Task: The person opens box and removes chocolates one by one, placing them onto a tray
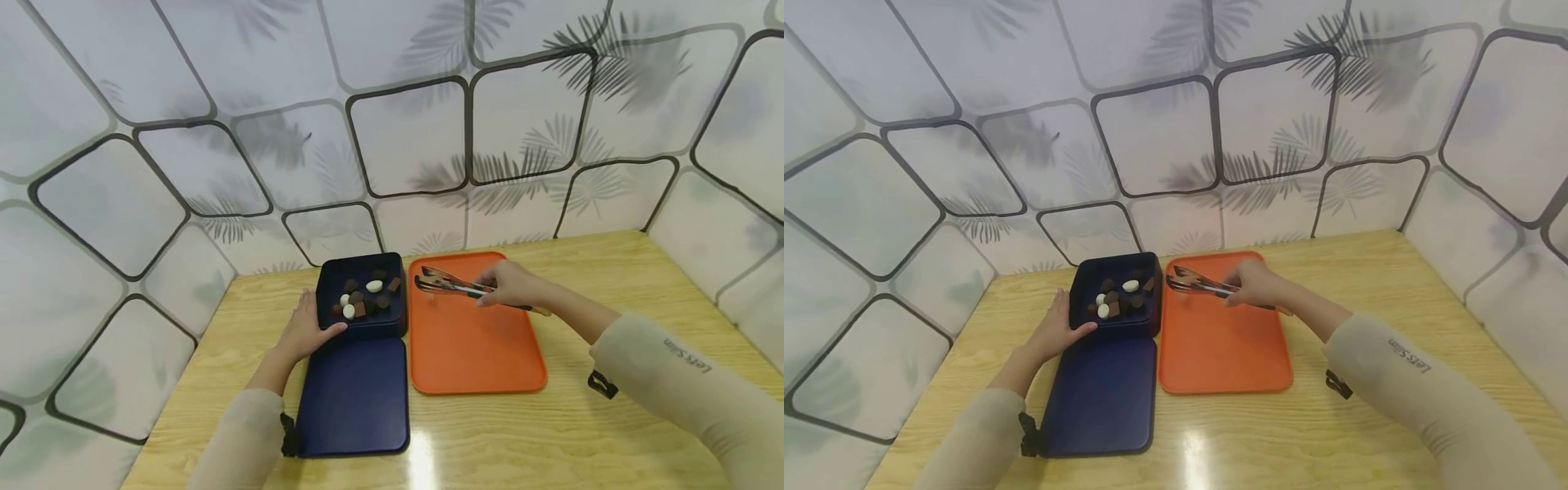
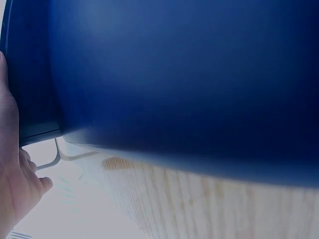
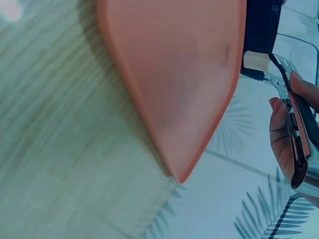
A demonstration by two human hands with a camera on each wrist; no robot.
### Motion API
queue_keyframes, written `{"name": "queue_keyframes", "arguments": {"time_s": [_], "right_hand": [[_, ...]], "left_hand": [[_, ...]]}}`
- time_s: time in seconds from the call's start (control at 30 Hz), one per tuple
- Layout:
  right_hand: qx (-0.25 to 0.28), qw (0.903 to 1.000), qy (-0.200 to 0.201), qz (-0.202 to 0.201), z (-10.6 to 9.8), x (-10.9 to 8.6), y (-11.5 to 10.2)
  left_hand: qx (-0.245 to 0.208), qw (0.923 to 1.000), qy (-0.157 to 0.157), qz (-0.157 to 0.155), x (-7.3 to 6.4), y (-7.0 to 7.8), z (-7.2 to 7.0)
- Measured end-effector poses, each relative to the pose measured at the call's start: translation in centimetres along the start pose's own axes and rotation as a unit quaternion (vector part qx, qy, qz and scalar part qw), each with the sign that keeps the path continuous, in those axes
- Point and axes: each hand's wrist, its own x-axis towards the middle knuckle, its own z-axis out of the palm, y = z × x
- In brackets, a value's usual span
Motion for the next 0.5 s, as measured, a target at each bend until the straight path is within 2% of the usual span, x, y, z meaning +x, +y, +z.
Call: {"name": "queue_keyframes", "arguments": {"time_s": [0.17,0.5], "right_hand": [[0.01,0.9999,0.006,0.011,0.8,-0.6,1.2],[0.019,0.9992,0.011,0.033,1.0,-1.3,2.4]], "left_hand": [[-0.006,1.0,-0.006,-0.002,-0.1,0.2,0.0],[-0.008,1.0,0.004,0.003,-0.2,0.1,-0.1]]}}
